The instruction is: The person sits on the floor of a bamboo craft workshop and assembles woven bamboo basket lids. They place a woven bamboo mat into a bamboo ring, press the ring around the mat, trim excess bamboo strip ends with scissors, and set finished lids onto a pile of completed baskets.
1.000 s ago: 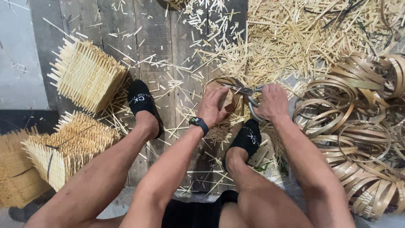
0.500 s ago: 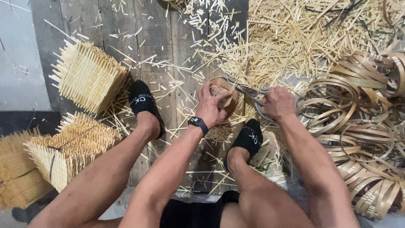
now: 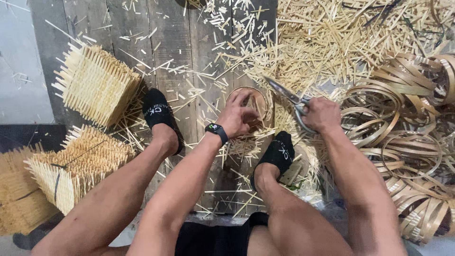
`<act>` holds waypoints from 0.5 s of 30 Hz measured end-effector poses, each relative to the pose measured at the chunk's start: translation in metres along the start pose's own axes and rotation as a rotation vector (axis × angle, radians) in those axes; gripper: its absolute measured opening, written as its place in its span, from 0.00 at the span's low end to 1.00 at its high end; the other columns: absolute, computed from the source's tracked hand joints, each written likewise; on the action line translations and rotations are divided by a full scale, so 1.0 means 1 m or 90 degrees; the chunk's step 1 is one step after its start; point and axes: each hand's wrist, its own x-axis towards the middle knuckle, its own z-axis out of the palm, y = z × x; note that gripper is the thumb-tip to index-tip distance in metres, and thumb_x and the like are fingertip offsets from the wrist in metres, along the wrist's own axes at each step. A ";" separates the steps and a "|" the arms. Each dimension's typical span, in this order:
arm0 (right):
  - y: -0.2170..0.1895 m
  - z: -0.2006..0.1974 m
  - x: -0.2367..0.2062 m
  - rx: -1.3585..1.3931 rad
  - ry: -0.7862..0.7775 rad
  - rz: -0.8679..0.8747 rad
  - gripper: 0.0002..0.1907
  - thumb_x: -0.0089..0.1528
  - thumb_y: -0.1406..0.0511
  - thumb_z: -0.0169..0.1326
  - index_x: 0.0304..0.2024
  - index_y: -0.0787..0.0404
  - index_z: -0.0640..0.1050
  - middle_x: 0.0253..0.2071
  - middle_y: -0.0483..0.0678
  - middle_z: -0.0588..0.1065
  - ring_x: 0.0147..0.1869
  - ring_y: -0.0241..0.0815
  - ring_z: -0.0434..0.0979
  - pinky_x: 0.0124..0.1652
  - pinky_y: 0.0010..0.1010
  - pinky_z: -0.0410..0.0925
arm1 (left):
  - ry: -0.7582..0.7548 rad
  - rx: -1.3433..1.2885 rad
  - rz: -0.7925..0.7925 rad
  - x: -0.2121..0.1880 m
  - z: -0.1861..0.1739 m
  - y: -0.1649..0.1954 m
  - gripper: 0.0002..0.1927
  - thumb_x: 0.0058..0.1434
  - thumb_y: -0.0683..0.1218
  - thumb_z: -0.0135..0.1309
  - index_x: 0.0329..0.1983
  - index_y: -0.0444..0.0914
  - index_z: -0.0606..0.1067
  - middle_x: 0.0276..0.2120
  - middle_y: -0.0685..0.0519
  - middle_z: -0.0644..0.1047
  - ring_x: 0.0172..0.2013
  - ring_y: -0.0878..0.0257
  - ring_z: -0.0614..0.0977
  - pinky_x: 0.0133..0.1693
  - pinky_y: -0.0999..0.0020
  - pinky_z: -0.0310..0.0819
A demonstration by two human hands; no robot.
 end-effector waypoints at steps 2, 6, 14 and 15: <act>0.006 0.009 0.000 0.059 0.023 0.061 0.22 0.63 0.50 0.57 0.40 0.63 0.78 0.39 0.54 0.74 0.45 0.49 0.75 0.53 0.46 0.69 | -0.016 -0.021 0.016 0.003 0.000 -0.007 0.21 0.42 0.42 0.62 0.42 0.48 0.86 0.68 0.44 0.64 0.67 0.41 0.63 0.68 0.51 0.58; -0.004 0.024 0.003 0.082 0.067 0.222 0.38 0.55 0.46 0.67 0.51 0.70 0.71 0.48 0.61 0.70 0.53 0.52 0.69 0.57 0.48 0.63 | 0.208 -0.112 -0.221 0.021 0.000 -0.022 0.29 0.58 0.55 0.64 0.58 0.34 0.77 0.59 0.38 0.70 0.61 0.42 0.69 0.63 0.48 0.63; -0.065 0.023 -0.014 0.726 -0.038 0.002 0.27 0.57 0.58 0.66 0.57 0.57 0.77 0.48 0.46 0.79 0.48 0.35 0.80 0.48 0.29 0.75 | 0.085 -0.485 -0.301 0.033 0.010 -0.026 0.15 0.62 0.49 0.61 0.49 0.37 0.83 0.40 0.52 0.85 0.37 0.66 0.84 0.40 0.70 0.80; -0.072 0.022 -0.015 0.726 -0.009 -0.011 0.23 0.57 0.59 0.66 0.53 0.59 0.80 0.44 0.47 0.80 0.44 0.34 0.79 0.44 0.28 0.73 | 0.102 -0.454 -0.285 0.030 0.014 -0.024 0.15 0.62 0.49 0.62 0.49 0.38 0.84 0.39 0.52 0.85 0.37 0.67 0.83 0.40 0.71 0.79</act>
